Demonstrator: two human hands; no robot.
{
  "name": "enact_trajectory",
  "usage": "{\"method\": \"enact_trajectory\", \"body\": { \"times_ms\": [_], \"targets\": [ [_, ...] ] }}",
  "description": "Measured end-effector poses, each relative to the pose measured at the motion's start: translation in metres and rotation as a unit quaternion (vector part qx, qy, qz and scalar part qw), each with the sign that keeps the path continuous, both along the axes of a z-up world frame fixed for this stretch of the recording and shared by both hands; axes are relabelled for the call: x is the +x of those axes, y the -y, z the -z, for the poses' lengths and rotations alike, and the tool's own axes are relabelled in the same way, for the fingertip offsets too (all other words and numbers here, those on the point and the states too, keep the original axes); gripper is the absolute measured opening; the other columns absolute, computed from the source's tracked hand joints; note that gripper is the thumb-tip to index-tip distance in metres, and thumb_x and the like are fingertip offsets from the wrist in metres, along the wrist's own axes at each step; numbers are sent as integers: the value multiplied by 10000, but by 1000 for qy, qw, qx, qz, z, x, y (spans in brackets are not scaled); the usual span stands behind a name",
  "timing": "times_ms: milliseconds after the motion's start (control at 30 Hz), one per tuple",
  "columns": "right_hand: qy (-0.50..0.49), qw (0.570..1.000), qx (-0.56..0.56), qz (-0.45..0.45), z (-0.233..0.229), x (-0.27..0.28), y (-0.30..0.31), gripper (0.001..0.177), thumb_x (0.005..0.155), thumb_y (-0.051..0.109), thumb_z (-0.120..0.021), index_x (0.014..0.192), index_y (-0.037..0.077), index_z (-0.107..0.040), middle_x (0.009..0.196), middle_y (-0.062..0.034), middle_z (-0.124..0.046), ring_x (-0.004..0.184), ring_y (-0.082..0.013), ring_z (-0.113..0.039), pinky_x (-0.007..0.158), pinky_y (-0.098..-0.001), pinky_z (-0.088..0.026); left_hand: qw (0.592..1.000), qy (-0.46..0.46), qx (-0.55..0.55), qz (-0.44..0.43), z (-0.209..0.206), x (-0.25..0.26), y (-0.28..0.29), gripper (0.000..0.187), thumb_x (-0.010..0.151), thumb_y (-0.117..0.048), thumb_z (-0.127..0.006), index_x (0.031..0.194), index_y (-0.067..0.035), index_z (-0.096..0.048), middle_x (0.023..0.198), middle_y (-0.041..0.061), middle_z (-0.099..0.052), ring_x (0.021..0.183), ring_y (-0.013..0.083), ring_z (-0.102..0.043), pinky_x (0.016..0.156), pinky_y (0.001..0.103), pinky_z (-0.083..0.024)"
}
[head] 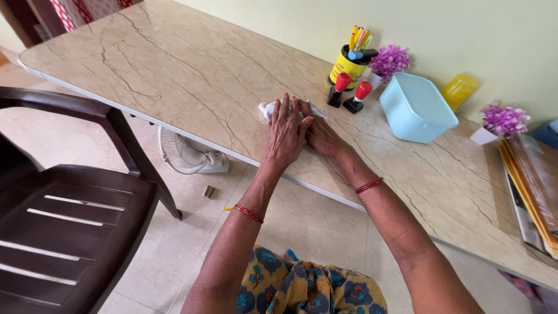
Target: The person cleans a table by hand with a cloth, wiping across the surface around various desktop items.
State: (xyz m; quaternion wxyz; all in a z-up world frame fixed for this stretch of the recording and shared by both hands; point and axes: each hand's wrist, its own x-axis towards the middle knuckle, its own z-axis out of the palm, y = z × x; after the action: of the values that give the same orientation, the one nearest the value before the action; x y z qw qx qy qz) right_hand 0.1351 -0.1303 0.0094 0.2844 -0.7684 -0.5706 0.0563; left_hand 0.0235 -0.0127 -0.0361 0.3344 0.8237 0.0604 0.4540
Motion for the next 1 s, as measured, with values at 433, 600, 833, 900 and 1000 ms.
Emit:
{"method": "enact_trajectory", "body": {
  "times_ms": [433, 600, 833, 900, 1000],
  "targets": [
    [-11, 961, 233, 147, 11, 48, 15, 364, 1020, 74, -524, 1370, -25, -516, 1338, -274, -671, 1264, -349, -681, 1028, -391, -546, 966, -234, 53, -98, -13, 52, -6, 604, 903, -513, -678, 1432, -248, -555, 1646, 222, -223, 1456, 634, -161, 1145, 724, -161],
    [-22, 969, 187, 157, 6, 38, 13, 410, 981, 116, -602, 1363, -6, -519, 1206, -248, -722, 1097, -340, -744, 899, -381, -586, 970, -207, 54, -110, 3, 81, -47, 553, 942, -494, -664, 1423, -240, -565, 1625, 187, -282, 1469, 591, -175, 1179, 693, -134],
    [11, 977, 135, 168, 11, 45, 11, 392, 968, 149, -625, 1333, 17, -573, 1110, -210, -760, 966, -338, -758, 829, -391, -591, 945, -276, 55, -164, 16, 7, -138, 520, 991, -461, -587, 1458, -246, -508, 1637, 163, -295, 1497, 493, -204, 1173, 672, -136],
    [11, 976, 138, 167, 14, 48, 15, 390, 967, 142, -618, 1330, 10, -575, 1116, -218, -753, 971, -339, -755, 837, -390, -588, 942, -274, 53, -188, 17, -30, -160, 487, 1005, -443, -579, 1450, -253, -518, 1632, 174, -308, 1496, 482, -216, 1178, 671, -134],
    [41, 977, 146, 150, 16, 52, 16, 365, 983, 128, -592, 1324, -1, -580, 1129, -229, -749, 1012, -358, -744, 874, -408, -581, 945, -253, 29, -206, 10, -80, -179, 436, 1010, -386, -608, 1406, -213, -550, 1613, 220, -349, 1490, 473, -270, 1190, 662, -174]
  ]
}}
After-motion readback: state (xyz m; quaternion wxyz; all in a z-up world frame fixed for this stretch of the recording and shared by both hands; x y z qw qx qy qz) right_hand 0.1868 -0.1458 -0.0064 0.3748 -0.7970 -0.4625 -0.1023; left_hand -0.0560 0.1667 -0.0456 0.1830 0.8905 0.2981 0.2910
